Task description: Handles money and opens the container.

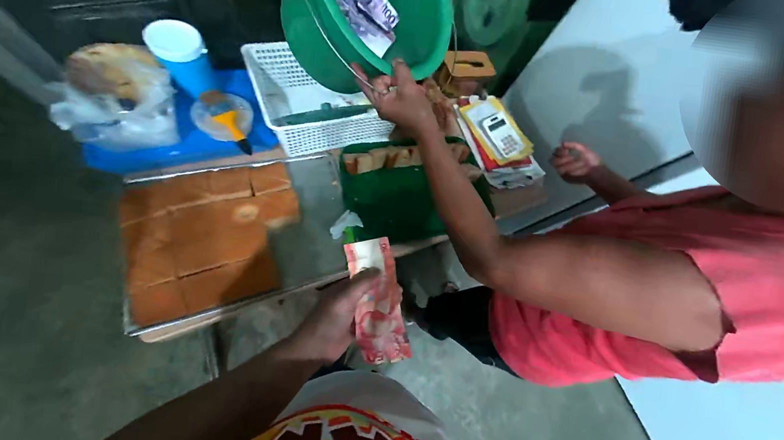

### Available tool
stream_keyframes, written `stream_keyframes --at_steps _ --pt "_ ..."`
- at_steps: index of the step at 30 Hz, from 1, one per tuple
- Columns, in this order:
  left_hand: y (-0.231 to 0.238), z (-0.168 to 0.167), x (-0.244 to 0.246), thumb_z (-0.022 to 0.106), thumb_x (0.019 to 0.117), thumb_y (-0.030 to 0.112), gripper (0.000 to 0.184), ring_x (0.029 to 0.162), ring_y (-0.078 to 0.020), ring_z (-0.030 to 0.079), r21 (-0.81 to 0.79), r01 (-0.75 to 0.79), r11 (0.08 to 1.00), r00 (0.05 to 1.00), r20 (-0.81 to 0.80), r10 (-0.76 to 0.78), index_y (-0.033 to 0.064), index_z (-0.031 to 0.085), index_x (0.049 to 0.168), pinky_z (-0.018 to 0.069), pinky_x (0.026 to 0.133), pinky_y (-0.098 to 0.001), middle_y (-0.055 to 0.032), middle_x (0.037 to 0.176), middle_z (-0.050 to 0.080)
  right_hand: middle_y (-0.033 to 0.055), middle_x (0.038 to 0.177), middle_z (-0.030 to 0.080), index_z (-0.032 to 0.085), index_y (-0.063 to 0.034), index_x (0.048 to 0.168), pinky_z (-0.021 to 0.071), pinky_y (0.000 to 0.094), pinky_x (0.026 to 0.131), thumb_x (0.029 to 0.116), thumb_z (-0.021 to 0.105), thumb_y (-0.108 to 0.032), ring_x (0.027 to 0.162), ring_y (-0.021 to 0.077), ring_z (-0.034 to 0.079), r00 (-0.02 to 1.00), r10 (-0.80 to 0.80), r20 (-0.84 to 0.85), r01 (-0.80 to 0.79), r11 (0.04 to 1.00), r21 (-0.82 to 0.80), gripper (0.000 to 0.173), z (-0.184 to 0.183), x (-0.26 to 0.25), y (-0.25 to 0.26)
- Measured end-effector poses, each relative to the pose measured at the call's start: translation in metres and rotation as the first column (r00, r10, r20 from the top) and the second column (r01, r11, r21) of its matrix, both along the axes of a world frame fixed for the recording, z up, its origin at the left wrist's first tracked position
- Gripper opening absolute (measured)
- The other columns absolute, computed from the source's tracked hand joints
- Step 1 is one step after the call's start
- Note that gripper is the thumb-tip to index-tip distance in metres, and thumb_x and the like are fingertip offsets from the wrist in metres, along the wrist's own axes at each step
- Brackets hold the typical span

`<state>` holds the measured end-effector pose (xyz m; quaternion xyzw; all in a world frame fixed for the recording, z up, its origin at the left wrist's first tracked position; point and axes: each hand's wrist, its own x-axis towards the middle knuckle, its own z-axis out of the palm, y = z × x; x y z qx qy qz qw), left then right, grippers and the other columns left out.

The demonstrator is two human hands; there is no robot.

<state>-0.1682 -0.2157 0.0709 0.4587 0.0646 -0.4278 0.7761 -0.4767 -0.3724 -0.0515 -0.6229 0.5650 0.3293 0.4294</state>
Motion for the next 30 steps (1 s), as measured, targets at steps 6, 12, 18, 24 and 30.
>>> stream_keyframes --at_steps 6,12,18,24,30 --pt "0.024 -0.012 0.000 0.039 0.1098 0.022 0.030 0.090 -0.0194 0.072 -0.002 -0.146 0.989 0.989 -0.018 0.145 0.0022 0.059 0.120 0.0617 0.080 -0.0351 -0.0117 0.099 0.072 0.0224 0.111 0.068 0.064 0.0055 0.125 0.0554 0.0444 0.082 0.1081 0.052 -0.019 0.087 0.0267 0.068 0.997 -0.063 0.053 0.063 0.998 0.009 0.032 -0.144 -0.048 -0.043" --pt "0.048 -0.013 0.003 0.039 0.1119 0.026 0.035 0.093 -0.0211 0.073 0.045 -0.256 0.966 0.967 -0.001 0.256 0.0002 0.057 0.126 0.0629 0.082 -0.0371 -0.0135 0.105 0.073 0.0232 0.127 0.065 0.060 -0.0002 0.136 0.0555 0.0483 0.086 0.1098 0.049 -0.024 0.099 0.0323 0.069 0.997 -0.066 0.039 0.064 0.996 0.067 0.037 -0.149 0.000 -0.058" --pt "0.063 -0.013 0.008 0.037 0.1125 0.026 0.036 0.093 -0.0214 0.074 0.047 -0.334 0.941 0.942 0.004 0.334 0.0003 0.057 0.127 0.0630 0.083 -0.0377 -0.0134 0.105 0.073 0.0264 0.128 0.067 0.068 0.0041 0.124 0.0445 0.0576 0.110 0.1058 0.053 -0.028 0.125 0.0405 0.061 0.812 0.573 0.114 -0.566 0.820 -0.088 0.040 -0.122 0.075 -0.051" --pt "0.078 -0.017 0.017 0.037 0.1124 0.027 0.035 0.088 -0.0197 0.075 0.115 -0.384 0.916 0.919 -0.043 0.391 0.0015 0.056 0.128 0.0643 0.077 -0.0357 -0.0119 0.102 0.074 0.0216 0.120 0.068 0.061 0.0039 0.134 0.0534 0.0435 0.099 0.1077 0.051 -0.022 0.108 0.0281 0.068 0.515 0.536 0.669 -0.496 0.823 -0.277 0.038 0.020 0.313 0.029" --pt "0.133 -0.033 0.036 0.040 0.1107 0.021 0.028 0.082 -0.0165 0.074 0.200 -0.512 0.836 0.854 0.016 0.519 0.0025 0.058 0.121 0.0640 0.072 -0.0335 -0.0084 0.096 0.074 0.0181 0.116 0.069 0.065 0.0038 0.127 0.0581 0.0367 0.090 0.1060 0.051 -0.014 0.099 0.0216 0.070 0.397 0.332 0.856 -0.247 0.937 -0.249 0.031 0.059 0.433 0.098"
